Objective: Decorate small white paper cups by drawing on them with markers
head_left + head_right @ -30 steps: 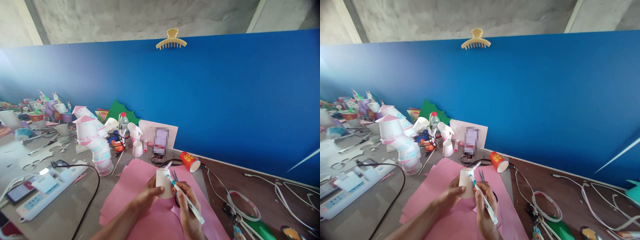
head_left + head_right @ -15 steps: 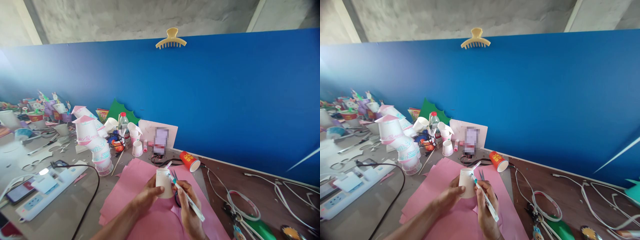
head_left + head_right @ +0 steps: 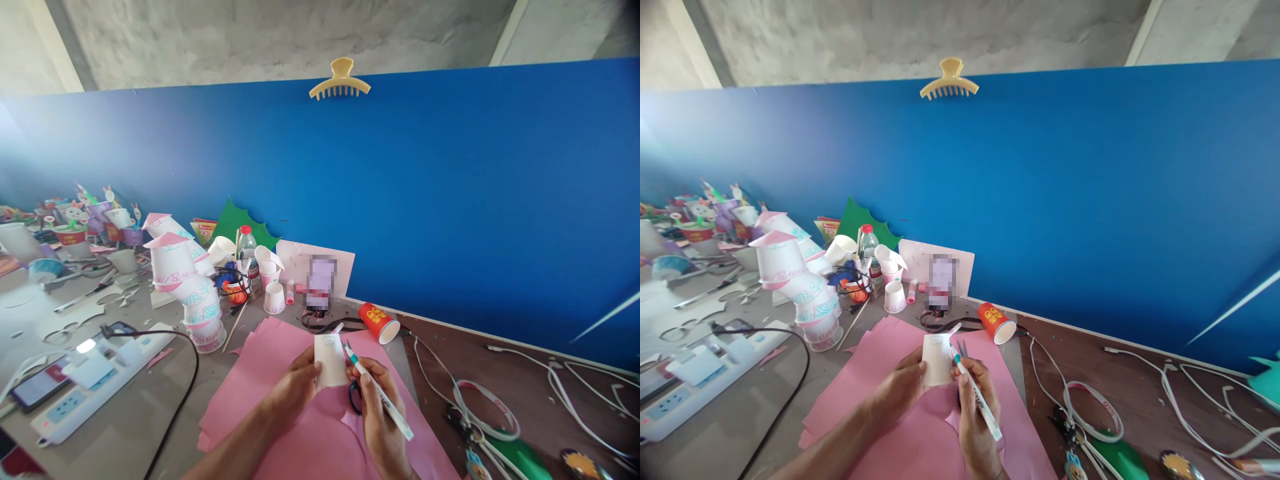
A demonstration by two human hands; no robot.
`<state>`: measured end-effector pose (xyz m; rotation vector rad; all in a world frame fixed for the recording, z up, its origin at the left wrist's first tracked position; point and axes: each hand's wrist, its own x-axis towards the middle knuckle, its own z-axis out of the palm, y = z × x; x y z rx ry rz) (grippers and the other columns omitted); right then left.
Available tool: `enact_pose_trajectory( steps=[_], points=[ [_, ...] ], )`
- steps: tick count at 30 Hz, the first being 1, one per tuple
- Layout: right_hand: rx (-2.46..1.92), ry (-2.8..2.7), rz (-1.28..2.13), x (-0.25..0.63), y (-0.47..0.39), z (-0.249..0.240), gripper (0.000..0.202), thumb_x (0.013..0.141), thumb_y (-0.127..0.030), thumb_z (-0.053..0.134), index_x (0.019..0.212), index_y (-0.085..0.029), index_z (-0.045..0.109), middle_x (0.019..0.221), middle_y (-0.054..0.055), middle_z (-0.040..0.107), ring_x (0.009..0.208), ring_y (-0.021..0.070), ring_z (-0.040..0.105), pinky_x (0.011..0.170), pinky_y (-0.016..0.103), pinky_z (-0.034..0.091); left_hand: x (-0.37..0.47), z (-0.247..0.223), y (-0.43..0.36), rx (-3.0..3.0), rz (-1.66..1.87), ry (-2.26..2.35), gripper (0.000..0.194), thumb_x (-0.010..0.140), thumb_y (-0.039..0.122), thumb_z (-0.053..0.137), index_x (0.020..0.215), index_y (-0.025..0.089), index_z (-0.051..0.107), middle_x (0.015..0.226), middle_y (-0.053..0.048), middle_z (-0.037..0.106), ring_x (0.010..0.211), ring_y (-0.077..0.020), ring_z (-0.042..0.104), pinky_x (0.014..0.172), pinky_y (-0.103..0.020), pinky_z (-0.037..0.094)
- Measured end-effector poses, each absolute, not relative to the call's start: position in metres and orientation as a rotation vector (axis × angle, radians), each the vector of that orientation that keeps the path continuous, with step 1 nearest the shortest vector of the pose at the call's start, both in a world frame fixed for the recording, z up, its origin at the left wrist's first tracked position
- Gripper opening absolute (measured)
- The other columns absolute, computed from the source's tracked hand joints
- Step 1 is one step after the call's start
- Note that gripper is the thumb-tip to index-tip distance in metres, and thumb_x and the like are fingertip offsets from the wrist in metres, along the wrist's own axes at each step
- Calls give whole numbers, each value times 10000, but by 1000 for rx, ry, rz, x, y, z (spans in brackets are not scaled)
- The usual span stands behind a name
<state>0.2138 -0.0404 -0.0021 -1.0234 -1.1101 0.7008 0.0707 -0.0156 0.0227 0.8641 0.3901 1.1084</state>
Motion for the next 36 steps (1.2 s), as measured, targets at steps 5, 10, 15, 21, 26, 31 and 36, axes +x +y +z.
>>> enact_pose_trajectory(
  steps=[5, 10, 15, 21, 26, 31, 36],
  points=[
    [-979, -1231, 631, 212, -43, 5, 218, 937, -402, 549, 951, -226, 676, 821, 37, 679, 747, 174, 659, 658, 258, 546, 69, 12, -18, 871, 1104, 419, 404, 865, 400, 608, 1184, 158, 658, 1129, -145, 695, 1141, -310, 593, 987, -412, 421],
    [-979, -1242, 616, 213, -44, 5, 182, 945, -375, 543, 963, -242, 667, 826, 24, 666, 740, 161, 655, 660, 243, 544, 70, 17, -20, 899, 1105, 414, 447, 807, 370, 692, 1186, 136, 656, 1080, -150, 711, 1120, -326, 605, 1000, -430, 410],
    [-972, -1222, 622, 213, -43, 2, 172, 948, -369, 541, 952, -242, 658, 821, 22, 662, 749, 159, 649, 670, 243, 538, 72, 21, -17, 867, 1129, 428, 435, 804, 354, 686, 1182, 141, 654, 1071, -144, 711, 1127, -325, 600, 1015, -435, 389],
    [-959, -1267, 599, 211, -44, 3, 191, 957, -363, 520, 959, -228, 656, 809, 29, 655, 744, 168, 640, 671, 262, 537, 73, 12, -15, 825, 1122, 417, 439, 863, 420, 603, 1218, 163, 629, 1081, -125, 705, 1111, -300, 601, 1024, -427, 379],
    [-953, -1290, 570, 210, -44, 6, 203, 950, -369, 533, 945, -213, 663, 779, 34, 657, 703, 174, 644, 618, 258, 536, 72, 19, -20, 893, 1123, 437, 467, 804, 386, 699, 1200, 147, 632, 1061, -132, 698, 1099, -311, 599, 997, -417, 387],
    [-989, -1286, 549, 210, -44, 8, 210, 948, -375, 537, 927, -214, 669, 779, 29, 667, 695, 165, 655, 621, 242, 542, 71, 22, -21, 885, 1114, 464, 424, 827, 379, 668, 1185, 154, 642, 1040, -129, 701, 1066, -299, 614, 969, -405, 398],
    [-965, -1289, 557, 211, -45, 10, 198, 936, -376, 564, 921, -217, 680, 757, 25, 676, 651, 156, 654, 568, 220, 539, 70, 16, -19, 868, 1129, 473, 440, 819, 392, 670, 1194, 166, 633, 1032, -118, 705, 1054, -292, 617, 960, -404, 398]
  ],
)
